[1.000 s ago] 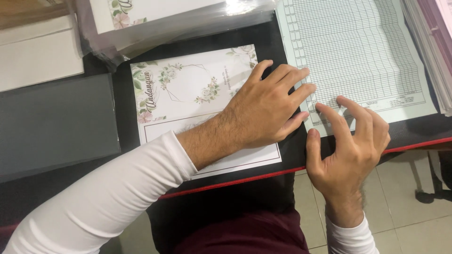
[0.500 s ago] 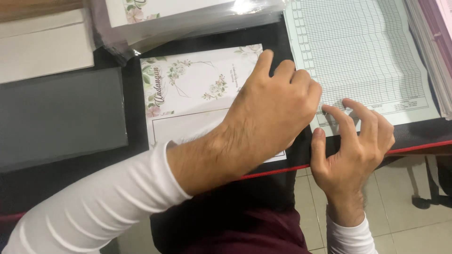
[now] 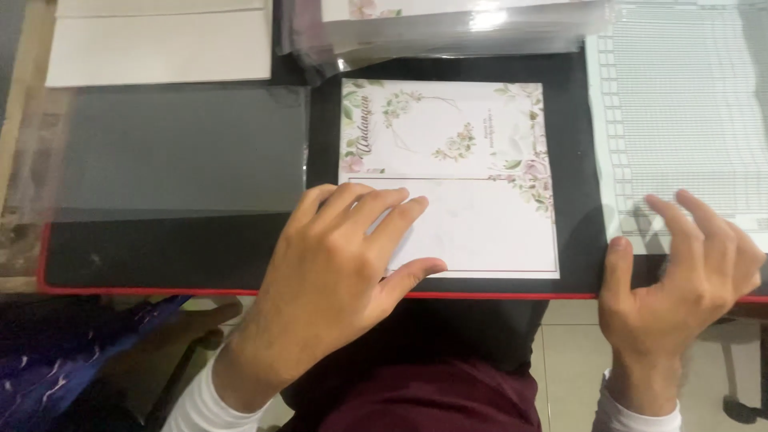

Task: Folding printed cards and inserting them into envelopes and plastic sleeves

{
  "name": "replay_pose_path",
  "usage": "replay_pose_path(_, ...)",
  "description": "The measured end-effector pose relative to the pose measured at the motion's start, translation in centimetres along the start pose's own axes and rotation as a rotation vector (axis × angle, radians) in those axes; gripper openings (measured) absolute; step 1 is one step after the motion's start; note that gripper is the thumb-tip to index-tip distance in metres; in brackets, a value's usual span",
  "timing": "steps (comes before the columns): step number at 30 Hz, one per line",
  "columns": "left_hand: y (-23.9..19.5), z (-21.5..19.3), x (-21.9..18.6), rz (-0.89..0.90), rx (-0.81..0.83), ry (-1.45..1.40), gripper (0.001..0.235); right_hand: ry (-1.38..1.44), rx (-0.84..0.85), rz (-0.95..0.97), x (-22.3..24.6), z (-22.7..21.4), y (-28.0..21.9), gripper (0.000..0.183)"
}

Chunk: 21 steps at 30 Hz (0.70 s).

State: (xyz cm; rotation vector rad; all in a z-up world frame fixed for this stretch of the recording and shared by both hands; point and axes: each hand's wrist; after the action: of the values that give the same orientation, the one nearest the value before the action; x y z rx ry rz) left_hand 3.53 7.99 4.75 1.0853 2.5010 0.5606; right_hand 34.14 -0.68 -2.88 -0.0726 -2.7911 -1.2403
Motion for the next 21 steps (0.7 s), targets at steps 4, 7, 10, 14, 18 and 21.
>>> replay_pose_path(4, -2.2, 1.7, 0.7, -0.071, -0.075, -0.121, 0.042, 0.173, 0.006, -0.039, 1.1, -0.7, 1.1, 0.037)
replay_pose_path(7, -2.9, 2.6, 0.7, -0.079, -0.17, -0.127, 0.036, 0.241, 0.017, -0.074, 2.6, -0.6, 2.2, 0.031)
replay_pose_path(10, -3.1, 2.7, 0.8, -0.089, -0.211, -0.143, 0.031, 0.327, 0.068, -0.124, 5.1, -0.4, 4.4, 0.024)
replay_pose_path(14, -3.0, 2.6, 0.8, -0.1, -0.233, -0.155, 0.031, 0.311, 0.371, -0.28, 7.7, -0.8, 7.8, 0.039)
replay_pose_path(18, -3.0, 2.4, 1.0, -0.092, -0.22, -0.202, 0.034, 0.39, 0.459, -0.344, 9.3, 0.5, 9.1, 0.038)
replay_pose_path(21, -3.0, 2.4, 1.1, -0.095, -0.216, -0.224, 0.034, 0.484, 0.408, -0.297, 9.1, 2.1, 8.8, 0.035)
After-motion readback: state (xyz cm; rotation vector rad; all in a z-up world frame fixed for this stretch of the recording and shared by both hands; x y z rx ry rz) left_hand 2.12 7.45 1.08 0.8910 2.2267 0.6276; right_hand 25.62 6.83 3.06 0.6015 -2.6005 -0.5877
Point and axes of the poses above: each hand's wrist, its own y-axis towards the middle knuckle, its own z-axis out of the palm, x = y × z, and after that the axes turned 5 degrees about -x, right-handed
